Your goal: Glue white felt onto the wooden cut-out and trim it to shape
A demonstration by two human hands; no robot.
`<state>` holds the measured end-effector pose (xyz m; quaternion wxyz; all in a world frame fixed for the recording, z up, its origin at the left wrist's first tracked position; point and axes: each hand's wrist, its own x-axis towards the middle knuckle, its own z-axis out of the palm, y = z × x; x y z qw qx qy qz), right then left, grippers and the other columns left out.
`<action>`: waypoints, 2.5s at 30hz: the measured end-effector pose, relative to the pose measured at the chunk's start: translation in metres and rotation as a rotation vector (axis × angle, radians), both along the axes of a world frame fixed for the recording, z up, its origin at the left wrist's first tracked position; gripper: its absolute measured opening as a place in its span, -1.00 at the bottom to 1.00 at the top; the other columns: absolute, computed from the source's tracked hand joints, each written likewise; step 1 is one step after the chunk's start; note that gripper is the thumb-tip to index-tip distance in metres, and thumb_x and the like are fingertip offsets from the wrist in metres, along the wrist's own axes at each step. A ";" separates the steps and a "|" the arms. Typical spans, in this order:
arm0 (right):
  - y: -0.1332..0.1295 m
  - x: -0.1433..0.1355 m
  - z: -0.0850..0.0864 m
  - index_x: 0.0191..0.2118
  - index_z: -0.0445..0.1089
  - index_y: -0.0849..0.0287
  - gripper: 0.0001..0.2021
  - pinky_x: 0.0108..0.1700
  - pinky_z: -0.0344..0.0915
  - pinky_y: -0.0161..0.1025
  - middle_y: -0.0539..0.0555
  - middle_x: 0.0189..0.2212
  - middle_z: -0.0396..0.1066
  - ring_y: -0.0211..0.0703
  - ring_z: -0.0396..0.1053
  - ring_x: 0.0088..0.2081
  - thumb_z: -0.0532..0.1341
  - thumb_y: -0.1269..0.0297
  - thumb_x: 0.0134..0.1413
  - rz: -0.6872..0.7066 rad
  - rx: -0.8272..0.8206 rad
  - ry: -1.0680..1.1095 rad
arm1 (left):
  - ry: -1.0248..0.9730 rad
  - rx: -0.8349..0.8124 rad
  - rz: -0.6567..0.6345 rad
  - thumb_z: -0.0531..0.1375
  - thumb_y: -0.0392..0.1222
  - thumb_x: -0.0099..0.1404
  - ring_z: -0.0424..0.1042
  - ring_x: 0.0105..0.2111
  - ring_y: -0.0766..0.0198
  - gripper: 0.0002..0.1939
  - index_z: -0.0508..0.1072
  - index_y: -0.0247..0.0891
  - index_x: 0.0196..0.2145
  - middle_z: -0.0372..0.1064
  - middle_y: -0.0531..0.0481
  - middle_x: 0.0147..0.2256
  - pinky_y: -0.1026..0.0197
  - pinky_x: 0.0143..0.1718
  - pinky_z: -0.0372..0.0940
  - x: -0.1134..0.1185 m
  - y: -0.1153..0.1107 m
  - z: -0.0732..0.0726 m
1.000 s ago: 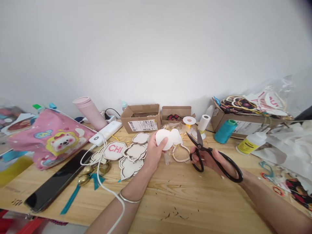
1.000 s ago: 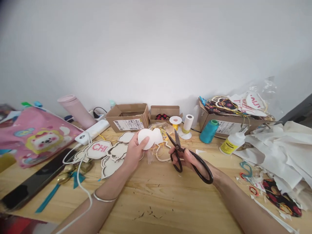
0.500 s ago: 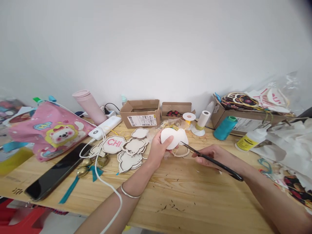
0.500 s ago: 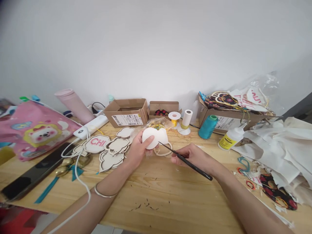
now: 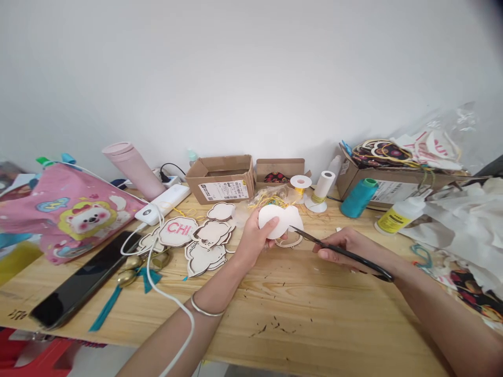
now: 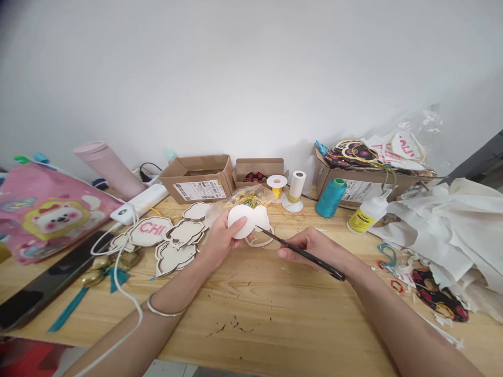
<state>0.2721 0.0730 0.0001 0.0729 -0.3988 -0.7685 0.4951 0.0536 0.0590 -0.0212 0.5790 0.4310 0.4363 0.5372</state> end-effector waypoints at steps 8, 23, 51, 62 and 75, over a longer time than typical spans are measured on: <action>0.001 0.003 -0.001 -0.55 0.26 0.22 -0.53 -0.65 -0.16 -0.39 -0.12 -0.68 -0.12 -0.41 -0.10 -0.65 0.06 -0.17 -0.08 0.034 0.008 -0.035 | 0.043 -0.002 -0.039 0.20 -0.03 0.07 0.39 -0.59 0.31 -0.55 0.20 -0.31 -0.15 0.39 -0.01 -0.50 0.44 -0.77 -0.01 -0.001 0.000 0.002; 0.002 0.005 -0.005 -0.63 0.15 0.21 -0.56 -0.62 -0.20 -0.38 -0.12 -0.67 -0.14 -0.42 -0.12 -0.63 0.09 -0.11 -0.07 0.044 0.024 -0.019 | 0.059 -0.028 -0.046 0.22 -0.03 0.03 0.39 -0.60 0.29 -0.51 0.20 -0.31 -0.15 0.38 -0.01 -0.51 0.43 -0.79 -0.06 0.000 0.000 0.004; -0.003 0.003 0.000 -0.66 -0.03 0.15 -0.51 -0.69 -0.23 -0.40 -0.17 -0.75 -0.15 -0.46 -0.14 -0.71 0.12 -0.14 -0.12 -0.018 -0.047 0.009 | 0.013 -0.009 -0.061 0.20 -0.03 0.06 0.39 -0.59 0.31 -0.50 0.18 -0.32 -0.11 0.39 -0.02 -0.50 0.44 -0.77 -0.03 -0.003 -0.001 0.003; 0.000 0.002 -0.001 -0.67 0.00 0.17 -0.50 -0.64 -0.23 -0.37 -0.14 -0.70 -0.20 -0.43 -0.17 -0.65 0.12 -0.18 -0.17 -0.006 -0.002 -0.022 | 0.019 -0.014 -0.049 0.22 0.00 0.03 0.39 -0.60 0.31 -0.49 0.20 -0.30 -0.12 0.40 -0.02 -0.49 0.43 -0.77 -0.01 -0.004 0.000 0.001; 0.003 0.002 -0.008 -0.68 0.04 0.19 -0.52 -0.60 -0.22 -0.36 -0.12 -0.67 -0.17 -0.41 -0.14 -0.61 0.15 -0.13 -0.17 0.000 0.047 -0.040 | 0.039 -0.025 -0.065 0.21 -0.01 0.05 0.41 -0.58 0.29 -0.54 0.18 -0.28 -0.17 0.39 -0.03 -0.48 0.44 -0.77 -0.03 -0.004 0.000 0.002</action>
